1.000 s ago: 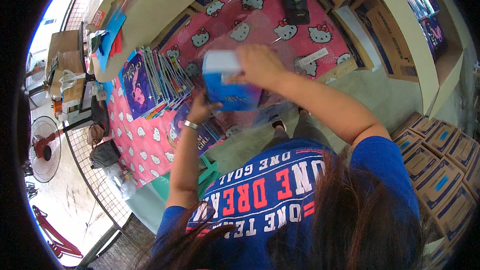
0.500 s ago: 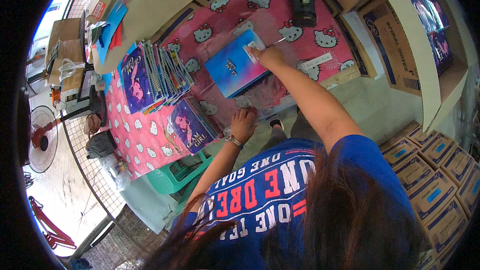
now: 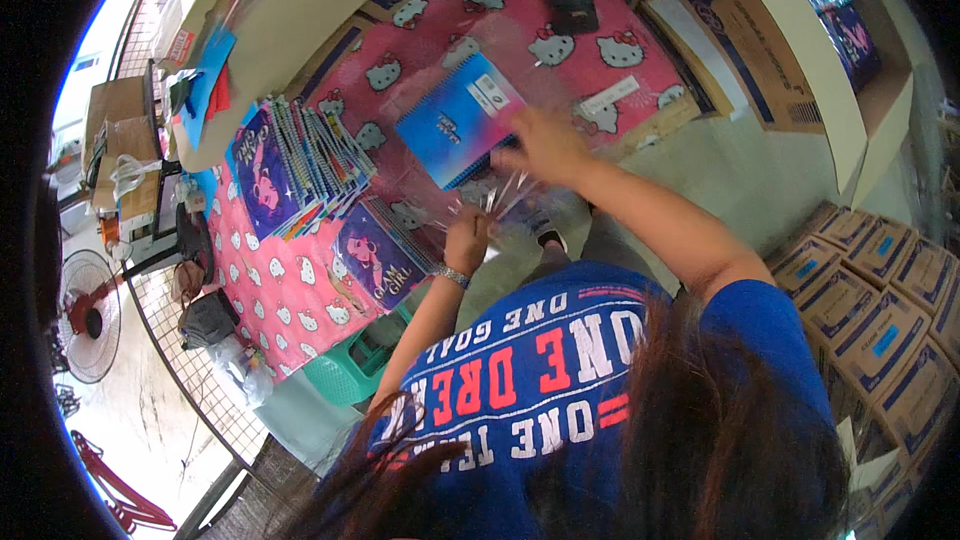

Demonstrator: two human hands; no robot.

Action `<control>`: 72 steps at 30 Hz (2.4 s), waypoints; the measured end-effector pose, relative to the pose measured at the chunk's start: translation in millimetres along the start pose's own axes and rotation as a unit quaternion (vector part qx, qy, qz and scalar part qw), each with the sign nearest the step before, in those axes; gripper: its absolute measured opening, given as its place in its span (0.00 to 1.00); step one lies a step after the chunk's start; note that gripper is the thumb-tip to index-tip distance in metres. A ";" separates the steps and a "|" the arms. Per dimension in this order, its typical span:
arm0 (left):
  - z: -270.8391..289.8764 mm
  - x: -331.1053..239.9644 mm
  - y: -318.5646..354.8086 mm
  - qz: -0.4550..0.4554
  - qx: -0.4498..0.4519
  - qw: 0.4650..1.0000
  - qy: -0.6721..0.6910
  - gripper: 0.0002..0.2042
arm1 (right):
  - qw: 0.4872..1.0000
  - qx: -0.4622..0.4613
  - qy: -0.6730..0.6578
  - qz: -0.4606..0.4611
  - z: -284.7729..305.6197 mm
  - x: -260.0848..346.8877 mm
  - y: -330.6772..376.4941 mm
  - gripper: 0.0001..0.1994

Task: The person places a notebook into a plastic bag, removes a protective strip from the bag's adhesive, and seals it, repeating this for several notebooks and then placing the finished items into a box.

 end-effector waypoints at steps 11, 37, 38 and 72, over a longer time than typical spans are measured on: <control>80.4 26.3 23.3 0.105 0.057 0.992 0.048 0.08 | 0.989 0.135 -0.061 0.005 28.8 -61.8 -0.4 0.05; 17.2 -38.4 -65.6 0.016 0.005 0.957 -0.291 0.36 | 0.832 0.274 -0.334 -0.348 -55.8 -104.2 -131.8 0.19; 16.7 -37.5 -65.2 0.013 0.009 0.949 -0.314 0.37 | 0.906 0.224 -0.208 -0.293 -43.4 -102.4 -148.2 0.20; 66.2 -31.9 -101.8 -0.051 -0.063 0.976 -0.202 0.17 | 0.968 -0.005 0.085 0.235 -25.8 100.1 -184.8 0.16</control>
Point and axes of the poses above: each hand's wrist, its own y-axis away from the middle knuckle, its own z-axis out of the back of the hand, x = y × z, the point moved 10 cm from there along -y, towards the middle knuckle, and after that the axes turned 14 degrees about -z, right-handed, at the moved point
